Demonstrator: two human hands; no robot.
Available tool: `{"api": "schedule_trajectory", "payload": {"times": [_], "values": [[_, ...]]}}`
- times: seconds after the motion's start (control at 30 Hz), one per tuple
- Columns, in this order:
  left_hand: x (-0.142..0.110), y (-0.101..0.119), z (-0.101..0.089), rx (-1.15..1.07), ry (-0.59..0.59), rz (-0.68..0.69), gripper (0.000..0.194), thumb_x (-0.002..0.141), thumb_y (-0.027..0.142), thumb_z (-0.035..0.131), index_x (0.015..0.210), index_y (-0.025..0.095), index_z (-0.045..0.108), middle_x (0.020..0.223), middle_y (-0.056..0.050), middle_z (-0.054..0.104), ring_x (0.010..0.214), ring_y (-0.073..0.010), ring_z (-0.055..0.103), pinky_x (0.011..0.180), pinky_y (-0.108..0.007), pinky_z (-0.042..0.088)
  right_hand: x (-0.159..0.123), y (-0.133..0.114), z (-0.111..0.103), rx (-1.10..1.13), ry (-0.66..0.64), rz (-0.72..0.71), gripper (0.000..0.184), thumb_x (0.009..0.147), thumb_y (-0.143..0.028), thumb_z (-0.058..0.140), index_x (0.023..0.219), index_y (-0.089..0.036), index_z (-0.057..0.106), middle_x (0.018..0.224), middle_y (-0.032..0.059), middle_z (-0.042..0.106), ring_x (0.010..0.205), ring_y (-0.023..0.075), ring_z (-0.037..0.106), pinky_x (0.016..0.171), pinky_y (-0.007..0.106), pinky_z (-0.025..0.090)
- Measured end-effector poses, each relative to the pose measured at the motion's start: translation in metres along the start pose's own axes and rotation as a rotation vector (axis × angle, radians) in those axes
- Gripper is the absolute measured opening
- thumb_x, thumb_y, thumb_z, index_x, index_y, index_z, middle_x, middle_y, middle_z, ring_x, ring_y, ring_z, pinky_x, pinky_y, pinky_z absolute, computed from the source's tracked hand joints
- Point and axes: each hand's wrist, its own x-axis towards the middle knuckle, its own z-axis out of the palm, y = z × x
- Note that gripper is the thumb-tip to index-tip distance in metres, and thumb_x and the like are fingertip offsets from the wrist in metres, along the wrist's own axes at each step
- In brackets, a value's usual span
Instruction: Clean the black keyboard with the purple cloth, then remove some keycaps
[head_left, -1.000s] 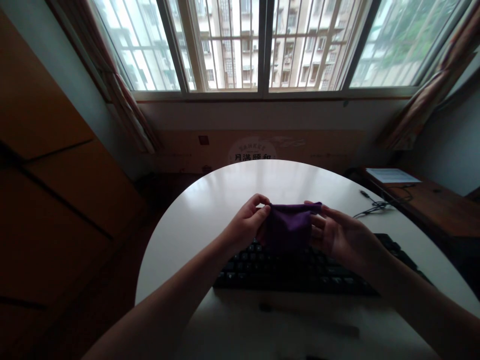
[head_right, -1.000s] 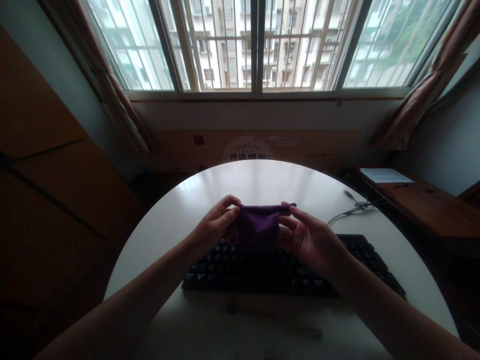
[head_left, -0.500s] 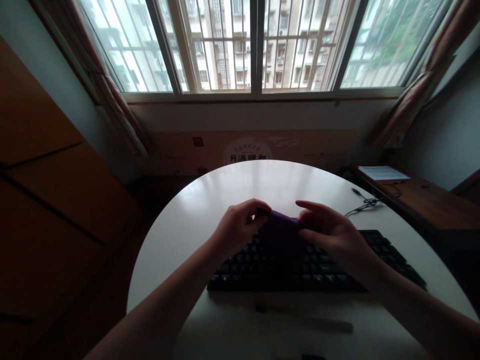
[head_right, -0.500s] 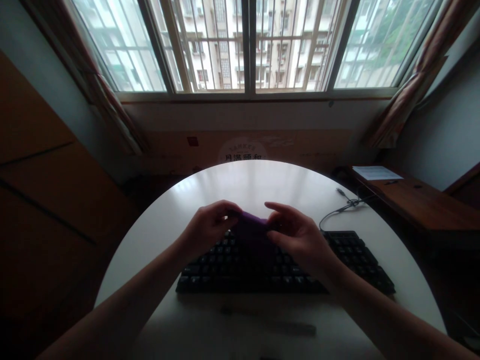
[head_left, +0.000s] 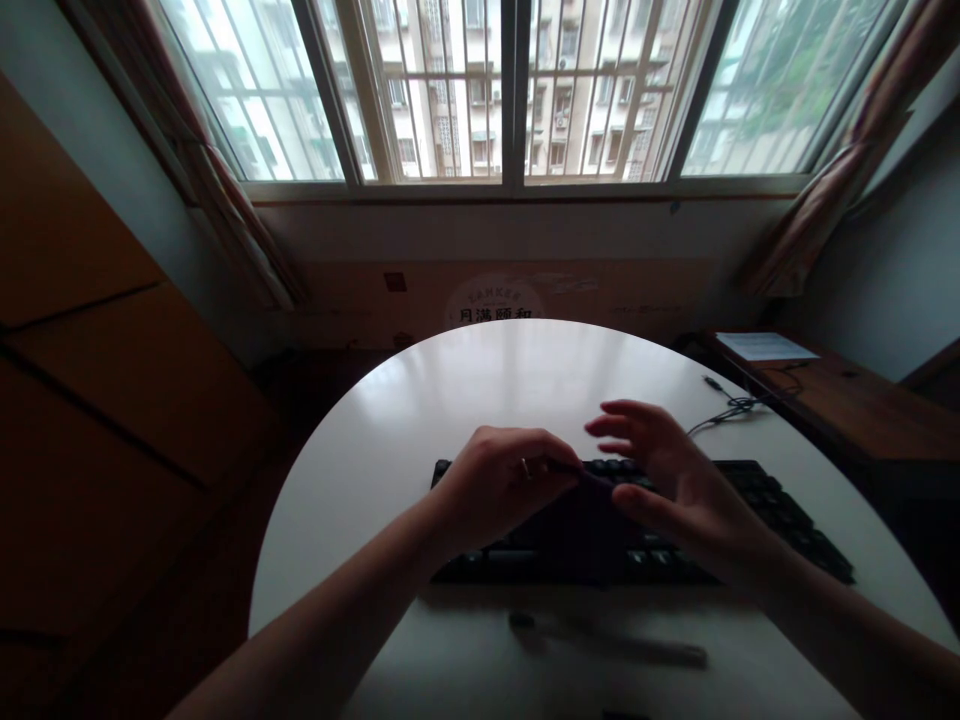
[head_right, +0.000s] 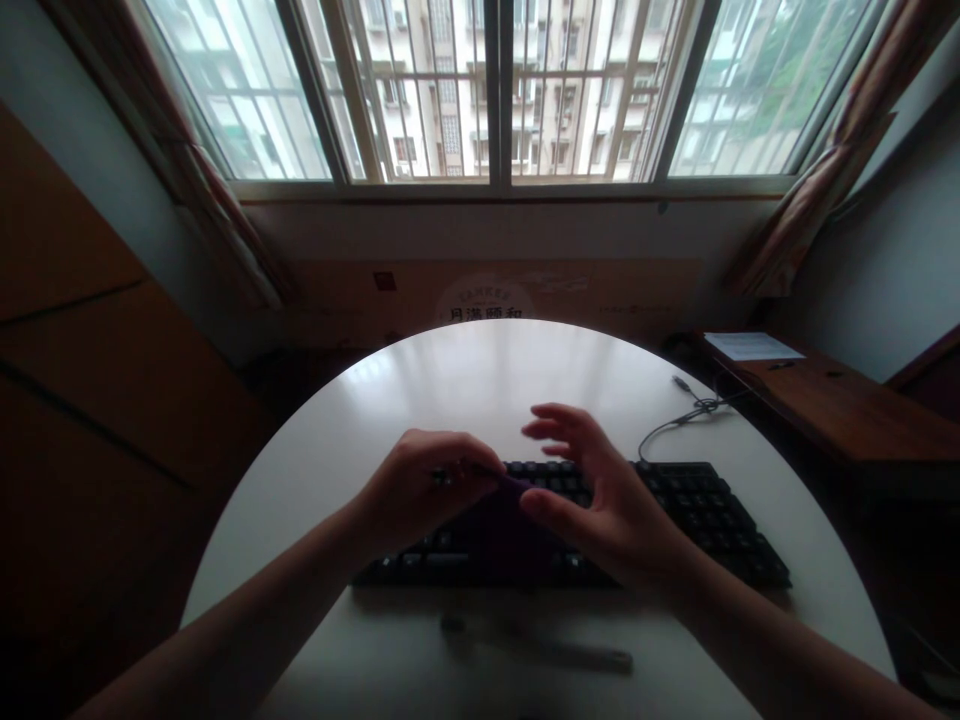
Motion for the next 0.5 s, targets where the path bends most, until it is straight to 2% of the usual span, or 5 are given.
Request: {"api": "schedule_trajectory", "payload": {"times": [0.13, 0.27, 0.33, 0.4, 0.5], "values": [[-0.001, -0.002, 0.003, -0.018, 0.012, -0.003, 0.006, 0.081, 0.015, 0.068, 0.086, 0.018, 0.071, 0.067, 0.001, 0.067, 0.057, -0.0094, 0.060, 0.057, -0.020, 0.047, 0.003, 0.015, 0.013, 0.256, -0.333, 0.303, 0.043, 0.079, -0.032, 0.076, 0.119, -0.022, 0.062, 0.101, 0.0058, 0.069, 0.089, 0.0190, 0.065, 0.079, 0.031, 0.053], [0.000, -0.007, 0.001, -0.013, 0.013, -0.029, 0.005, 0.082, 0.018, 0.066, 0.085, 0.017, 0.070, 0.066, 0.001, 0.066, 0.056, -0.0099, 0.058, 0.054, -0.020, 0.046, 0.004, 0.018, 0.018, 0.337, -0.374, 0.485, 0.028, 0.078, -0.036, 0.076, 0.098, -0.016, 0.072, 0.085, 0.0038, 0.070, 0.073, 0.0140, 0.064, 0.063, 0.022, 0.050], [0.002, -0.012, -0.001, -0.024, 0.052, -0.041, 0.010, 0.086, 0.023, 0.063, 0.090, 0.016, 0.069, 0.072, -0.002, 0.068, 0.061, -0.0117, 0.061, 0.055, -0.021, 0.048, 0.005, 0.015, 0.014, 0.381, -0.301, 0.539, 0.032, 0.079, -0.038, 0.076, 0.101, -0.017, 0.071, 0.084, 0.0046, 0.071, 0.070, 0.0145, 0.065, 0.062, 0.023, 0.050], [0.004, -0.020, -0.004, 0.003, 0.130, -0.047, 0.015, 0.089, 0.027, 0.060, 0.096, 0.016, 0.067, 0.083, -0.005, 0.070, 0.071, -0.0144, 0.064, 0.062, -0.024, 0.051, 0.008, 0.012, 0.005, 0.369, -0.119, 0.503, 0.033, 0.080, -0.041, 0.073, 0.103, -0.018, 0.071, 0.084, 0.0053, 0.072, 0.070, 0.0168, 0.066, 0.063, 0.027, 0.053], [0.006, -0.039, -0.008, 0.183, 0.218, -0.099, 0.016, 0.089, 0.027, 0.059, 0.097, 0.016, 0.067, 0.095, -0.007, 0.071, 0.083, -0.0181, 0.065, 0.076, -0.032, 0.052, 0.012, 0.012, -0.008, 0.085, 0.231, 0.241, 0.022, 0.082, -0.040, 0.071, 0.095, -0.023, 0.071, 0.082, 0.0037, 0.071, 0.071, 0.0192, 0.066, 0.064, 0.031, 0.054]]}}
